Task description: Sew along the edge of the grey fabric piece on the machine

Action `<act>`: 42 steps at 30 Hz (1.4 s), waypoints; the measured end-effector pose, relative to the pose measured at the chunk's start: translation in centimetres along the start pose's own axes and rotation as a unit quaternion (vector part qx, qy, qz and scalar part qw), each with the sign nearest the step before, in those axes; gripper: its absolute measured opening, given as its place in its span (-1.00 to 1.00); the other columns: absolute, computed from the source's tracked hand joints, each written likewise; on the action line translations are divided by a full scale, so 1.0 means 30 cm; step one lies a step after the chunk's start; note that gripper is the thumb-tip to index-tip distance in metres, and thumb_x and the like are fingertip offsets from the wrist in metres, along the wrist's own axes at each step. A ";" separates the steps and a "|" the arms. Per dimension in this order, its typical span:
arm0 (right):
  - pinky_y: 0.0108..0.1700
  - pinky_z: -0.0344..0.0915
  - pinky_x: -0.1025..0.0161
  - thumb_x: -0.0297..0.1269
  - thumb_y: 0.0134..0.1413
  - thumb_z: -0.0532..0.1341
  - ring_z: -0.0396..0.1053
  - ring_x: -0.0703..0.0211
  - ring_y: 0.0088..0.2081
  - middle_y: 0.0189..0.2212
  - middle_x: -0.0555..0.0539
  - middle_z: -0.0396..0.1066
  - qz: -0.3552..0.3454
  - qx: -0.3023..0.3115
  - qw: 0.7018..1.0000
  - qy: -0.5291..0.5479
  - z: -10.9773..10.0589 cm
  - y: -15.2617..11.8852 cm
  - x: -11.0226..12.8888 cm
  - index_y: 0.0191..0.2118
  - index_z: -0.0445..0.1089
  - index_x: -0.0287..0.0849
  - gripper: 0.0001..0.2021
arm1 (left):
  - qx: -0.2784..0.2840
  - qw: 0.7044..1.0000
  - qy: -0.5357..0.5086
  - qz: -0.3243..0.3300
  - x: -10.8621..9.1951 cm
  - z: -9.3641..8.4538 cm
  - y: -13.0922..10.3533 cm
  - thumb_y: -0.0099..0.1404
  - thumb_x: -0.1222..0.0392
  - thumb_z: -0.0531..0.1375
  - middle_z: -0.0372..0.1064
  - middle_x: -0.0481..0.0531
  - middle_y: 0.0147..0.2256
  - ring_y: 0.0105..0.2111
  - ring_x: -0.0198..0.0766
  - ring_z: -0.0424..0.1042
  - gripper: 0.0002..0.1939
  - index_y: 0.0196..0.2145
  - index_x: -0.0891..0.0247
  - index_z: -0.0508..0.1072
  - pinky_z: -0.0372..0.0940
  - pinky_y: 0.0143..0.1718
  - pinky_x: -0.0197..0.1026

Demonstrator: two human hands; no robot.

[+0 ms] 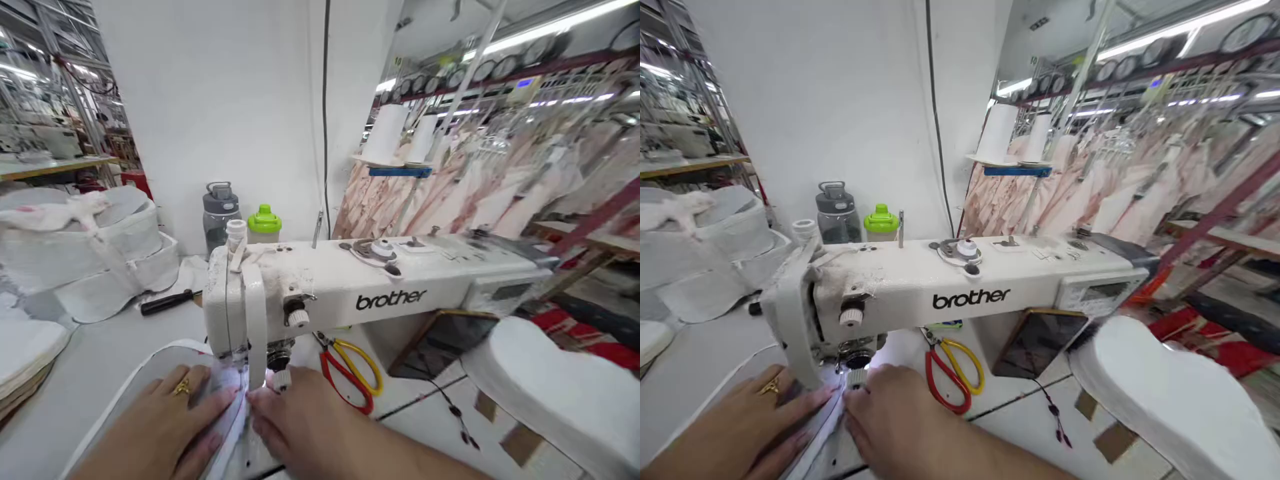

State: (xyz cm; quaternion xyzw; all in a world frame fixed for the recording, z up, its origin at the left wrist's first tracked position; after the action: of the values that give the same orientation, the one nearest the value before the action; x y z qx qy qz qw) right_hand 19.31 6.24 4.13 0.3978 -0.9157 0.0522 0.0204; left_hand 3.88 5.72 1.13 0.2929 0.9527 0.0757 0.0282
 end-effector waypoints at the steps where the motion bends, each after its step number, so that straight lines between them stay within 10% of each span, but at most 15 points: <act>1: -0.20 0.37 0.13 -0.17 0.37 0.01 0.47 -0.02 -0.21 -0.21 -0.10 0.53 -0.010 -0.012 1.000 -0.001 0.002 -0.004 0.001 -0.03 0.42 -0.14 -0.70 | 0.002 1.000 -0.002 0.003 -0.002 -0.007 0.005 0.41 -0.04 0.09 0.48 0.07 0.01 -0.14 0.02 0.51 -0.62 0.16 -0.27 0.38 0.43 -0.23 0.03; 20: -0.30 0.26 0.19 -0.18 0.35 0.06 0.43 0.03 -0.26 -0.27 -0.08 0.51 -0.028 -0.068 0.997 0.030 -0.004 -0.007 -0.008 0.00 0.42 -0.09 -0.74 | -0.173 0.981 0.065 0.064 -0.055 -0.035 -0.008 0.35 0.08 0.12 0.55 0.14 -0.09 -0.17 0.04 0.52 -0.61 0.10 0.12 0.46 0.37 -0.19 0.03; 27: -0.39 0.19 0.20 -0.13 0.37 0.03 0.41 0.02 -0.33 -0.34 -0.11 0.49 -0.014 -0.066 0.998 0.008 0.003 -0.014 -0.021 -0.05 0.44 -0.10 -0.71 | -0.127 0.991 0.010 0.029 -0.006 -0.016 -0.053 0.42 -0.15 -0.04 0.37 0.02 0.17 0.08 0.06 0.38 -0.56 0.17 -0.14 0.36 0.32 -0.01 0.08; 42: -0.37 0.13 0.18 -0.17 0.35 0.08 0.40 0.08 -0.30 -0.30 -0.04 0.48 -0.062 -0.040 0.997 0.016 0.002 -0.023 0.007 -0.10 0.43 -0.13 -0.76 | -0.104 0.994 0.005 0.015 -0.036 0.001 -0.005 0.37 0.01 0.15 0.48 0.09 0.01 -0.02 0.04 0.42 -0.59 0.16 -0.04 0.40 0.30 -0.12 0.04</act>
State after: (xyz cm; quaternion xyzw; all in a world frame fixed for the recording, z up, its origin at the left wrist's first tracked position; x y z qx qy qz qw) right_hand 19.67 5.61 4.14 0.4521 -0.8901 0.0204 0.0543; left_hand 4.67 4.99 1.09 0.3020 0.9355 0.1761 0.0525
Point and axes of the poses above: each hand's wrist, its own y-axis towards the middle knuckle, its own z-axis out of the palm, x = y × z, the point moved 7 cm from there along y, towards the middle knuckle
